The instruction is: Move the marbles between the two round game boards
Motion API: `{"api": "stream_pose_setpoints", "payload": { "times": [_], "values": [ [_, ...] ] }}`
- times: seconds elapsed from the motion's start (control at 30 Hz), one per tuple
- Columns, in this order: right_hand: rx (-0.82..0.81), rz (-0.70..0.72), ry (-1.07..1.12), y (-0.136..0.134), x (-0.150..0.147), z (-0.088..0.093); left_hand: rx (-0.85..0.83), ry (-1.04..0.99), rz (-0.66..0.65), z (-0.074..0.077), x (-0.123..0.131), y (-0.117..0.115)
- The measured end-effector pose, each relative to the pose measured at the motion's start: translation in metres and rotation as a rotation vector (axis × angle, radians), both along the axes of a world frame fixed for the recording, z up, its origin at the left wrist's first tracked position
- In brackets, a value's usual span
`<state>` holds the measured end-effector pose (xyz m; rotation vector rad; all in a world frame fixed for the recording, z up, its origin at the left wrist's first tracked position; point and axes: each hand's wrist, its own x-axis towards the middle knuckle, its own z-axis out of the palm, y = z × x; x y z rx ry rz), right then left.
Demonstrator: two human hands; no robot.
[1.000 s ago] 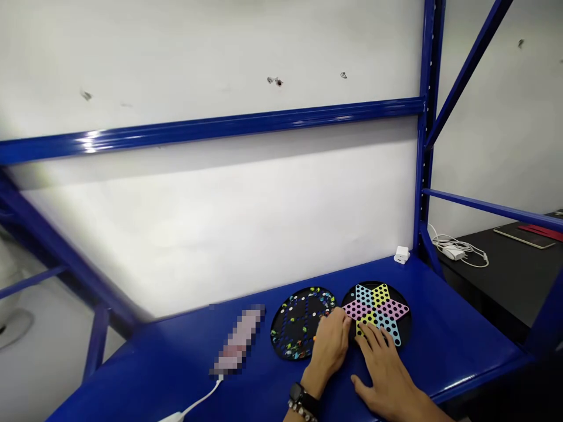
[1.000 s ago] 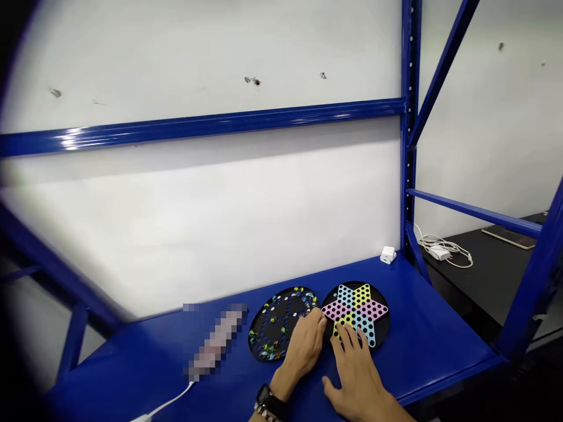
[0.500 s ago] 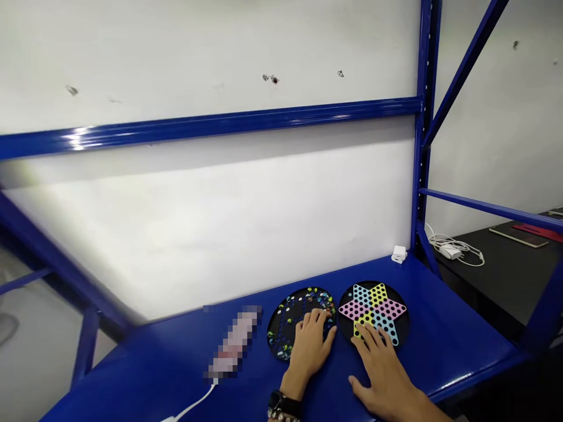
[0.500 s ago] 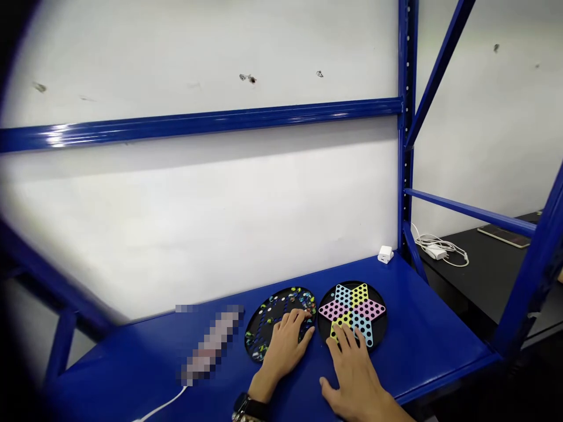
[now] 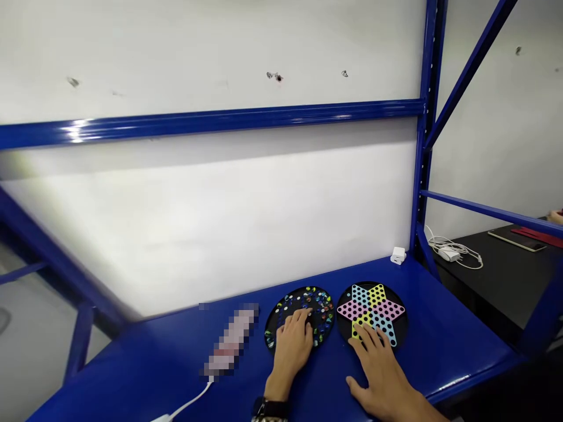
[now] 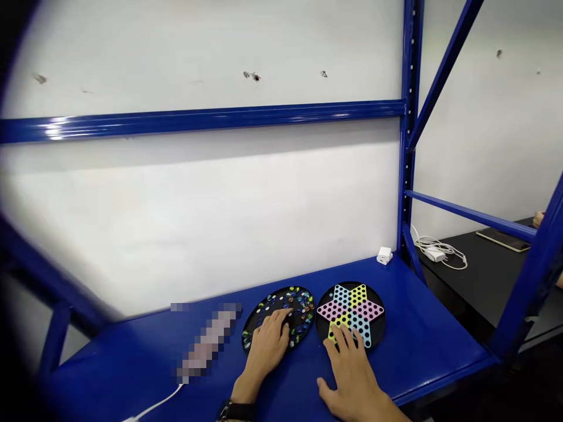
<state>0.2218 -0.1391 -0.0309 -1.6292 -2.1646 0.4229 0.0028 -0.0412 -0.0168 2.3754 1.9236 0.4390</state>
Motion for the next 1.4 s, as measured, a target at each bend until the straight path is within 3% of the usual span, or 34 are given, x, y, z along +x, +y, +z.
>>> {"api": "stream_pose_setpoints", "payload": {
  "times": [0.13,0.27,0.37,0.5,0.67,0.9,1.4],
  "values": [
    [0.031,0.022,0.052,0.000,0.003,0.005,-0.034,-0.003,-0.030,0.002,0.003,-0.002],
    [0.044,0.023,0.158,0.014,0.014,0.022,-0.076,-0.051,-0.026,0.009,-0.002,0.006],
    [0.070,-0.024,0.198,0.044,0.021,0.039,-0.072,-0.157,-0.040,0.022,-0.007,0.022],
    [0.153,-0.082,0.208,0.103,0.020,0.051,-0.090,-0.247,-0.109,0.041,0.000,0.043],
    [0.197,-0.136,0.238,0.157,0.012,0.040,-0.186,-0.234,-0.245,0.038,0.019,0.048],
    [0.217,-0.182,0.208,0.153,0.024,0.018,-0.181,-0.174,-0.303,0.024,0.021,0.035],
    [0.164,-0.157,0.147,0.149,0.020,0.013,-0.166,-0.179,-0.370,0.023,0.025,0.032]
  ]
}}
